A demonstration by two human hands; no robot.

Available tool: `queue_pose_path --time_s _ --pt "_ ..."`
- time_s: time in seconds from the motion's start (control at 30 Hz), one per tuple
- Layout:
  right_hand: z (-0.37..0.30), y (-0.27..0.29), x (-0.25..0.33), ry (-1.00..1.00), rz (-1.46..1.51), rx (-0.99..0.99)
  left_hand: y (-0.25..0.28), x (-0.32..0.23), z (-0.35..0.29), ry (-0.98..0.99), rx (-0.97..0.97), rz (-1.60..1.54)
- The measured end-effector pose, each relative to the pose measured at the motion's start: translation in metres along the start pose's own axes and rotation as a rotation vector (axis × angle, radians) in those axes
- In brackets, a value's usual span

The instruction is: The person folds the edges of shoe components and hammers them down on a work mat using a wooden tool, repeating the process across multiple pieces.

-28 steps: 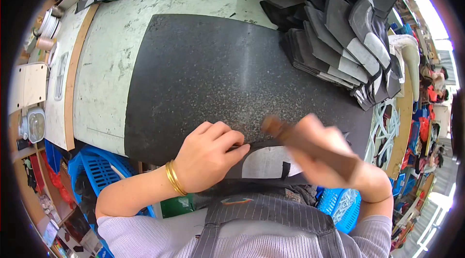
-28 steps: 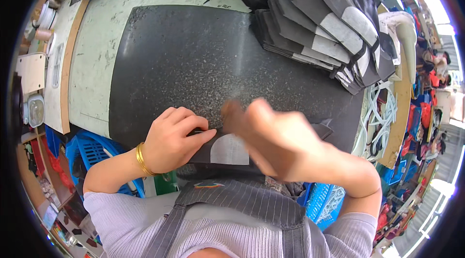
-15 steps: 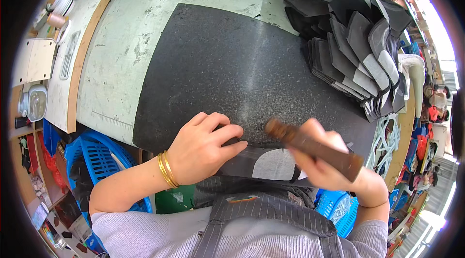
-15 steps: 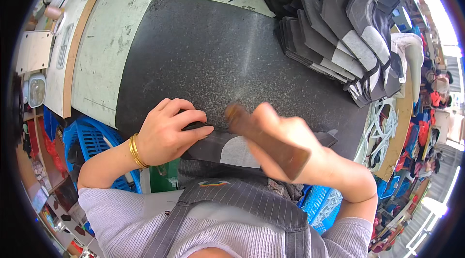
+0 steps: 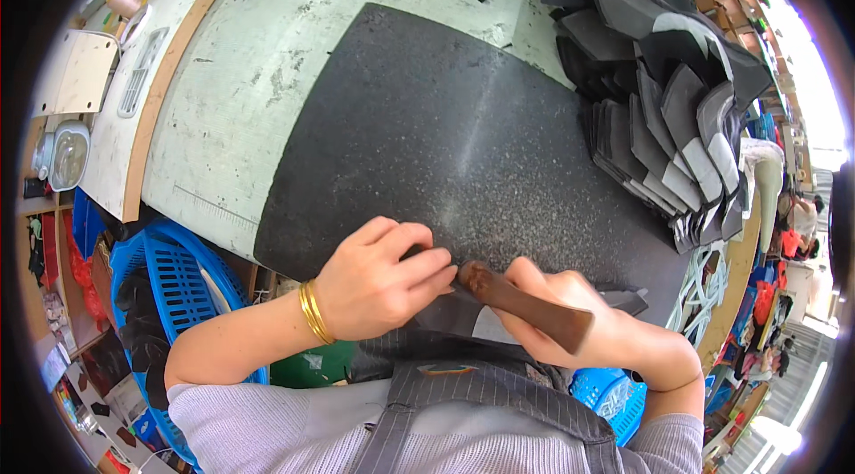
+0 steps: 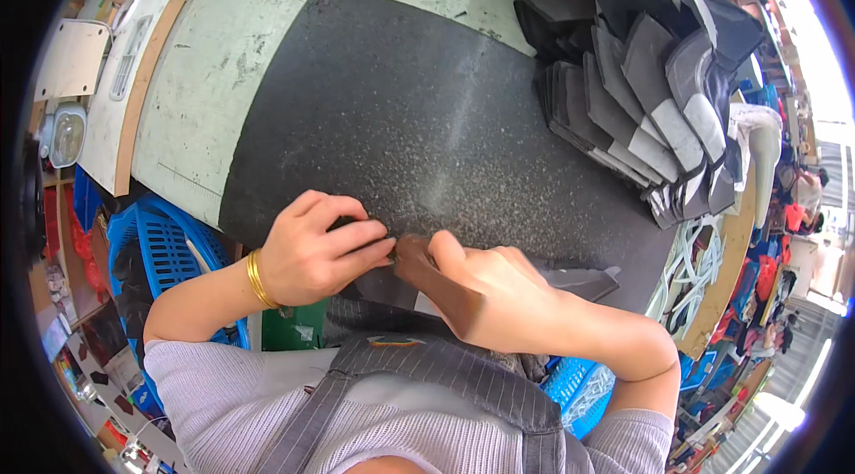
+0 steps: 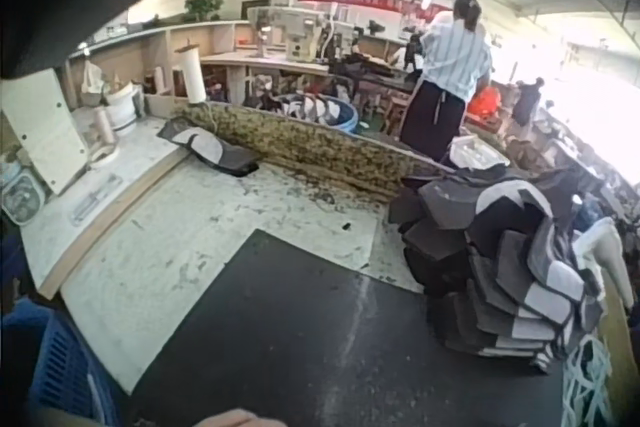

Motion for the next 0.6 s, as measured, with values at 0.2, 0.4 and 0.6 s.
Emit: queue_pose_path --time_s 0.2,0.4,0.6 --pt "0.002 -0.006 -0.005 0.075 0.012 -0.068 0.006 0.007 -0.005 0.101 -0.058 -0.084" --pt "0.004 -0.016 -0.024 -0.047 0.189 -0.02 -0.003 0.011 -0.011 0.229 -0.073 -0.29" --pt "0.001 -0.013 -0.017 -0.071 0.166 -0.048 -0.004 -0.004 -0.012 0.237 -0.066 -0.217"
Point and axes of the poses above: each hand's wrist, its own z-axis towards the middle knuckle, its own y-axis out of the back of the hand, x = y × z, the point moved 4 cm from there along z, towards the middle knuckle, and after that the axes turned 14 degrees about x, right-handed, at the moved point
